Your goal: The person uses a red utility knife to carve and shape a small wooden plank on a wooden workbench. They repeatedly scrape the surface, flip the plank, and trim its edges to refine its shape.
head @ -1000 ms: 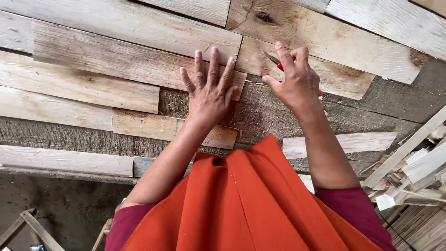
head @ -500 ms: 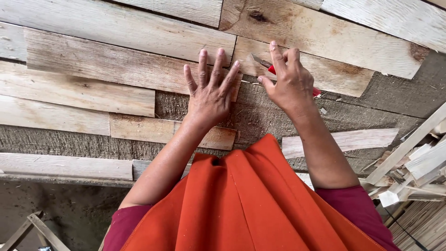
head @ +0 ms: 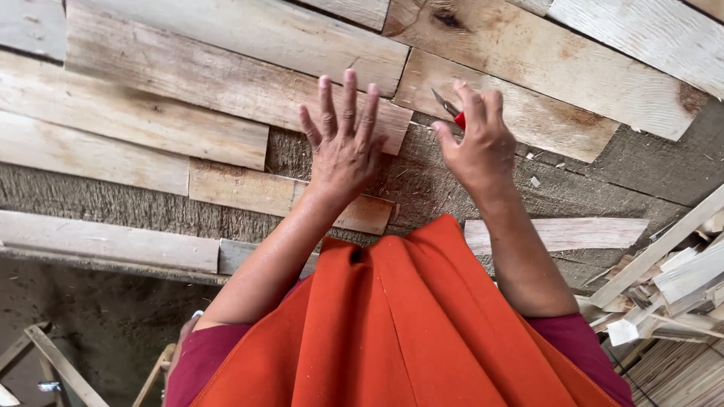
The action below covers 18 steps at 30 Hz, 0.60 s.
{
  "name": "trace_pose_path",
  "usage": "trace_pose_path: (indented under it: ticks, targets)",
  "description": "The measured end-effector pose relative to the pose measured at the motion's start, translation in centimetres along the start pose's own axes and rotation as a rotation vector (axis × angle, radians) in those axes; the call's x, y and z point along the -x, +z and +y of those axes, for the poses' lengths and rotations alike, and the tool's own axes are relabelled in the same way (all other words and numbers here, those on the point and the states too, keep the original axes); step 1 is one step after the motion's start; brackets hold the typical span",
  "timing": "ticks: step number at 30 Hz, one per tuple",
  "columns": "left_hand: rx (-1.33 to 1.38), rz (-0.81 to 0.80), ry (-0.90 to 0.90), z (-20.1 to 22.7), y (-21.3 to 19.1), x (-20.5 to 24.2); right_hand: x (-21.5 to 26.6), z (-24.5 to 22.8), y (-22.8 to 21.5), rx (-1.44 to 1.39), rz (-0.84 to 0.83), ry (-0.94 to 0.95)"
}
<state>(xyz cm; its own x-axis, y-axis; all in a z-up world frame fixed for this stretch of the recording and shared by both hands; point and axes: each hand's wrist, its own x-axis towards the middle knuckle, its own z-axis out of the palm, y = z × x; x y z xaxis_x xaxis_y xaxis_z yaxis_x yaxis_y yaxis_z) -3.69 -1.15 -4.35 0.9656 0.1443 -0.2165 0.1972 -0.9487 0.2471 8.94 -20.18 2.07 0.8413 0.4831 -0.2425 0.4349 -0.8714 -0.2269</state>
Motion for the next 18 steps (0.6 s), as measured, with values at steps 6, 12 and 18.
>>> trace_pose_path:
  ticks: [6, 12, 18]
  targets:
    - [0.359, 0.168, -0.224, -1.1, 1.0, 4.8, 3.1, -3.5, 2.4, -0.209, -0.138, -0.004]
    - [0.335, 0.177, -0.325, -2.2, 1.7, 7.4, 4.9, -7.3, 3.0, -0.294, -0.190, -0.005]
    - [0.324, 0.210, -0.410, -4.7, 0.7, 9.1, 5.6, -13.8, 3.3, -0.203, -0.131, -0.269]
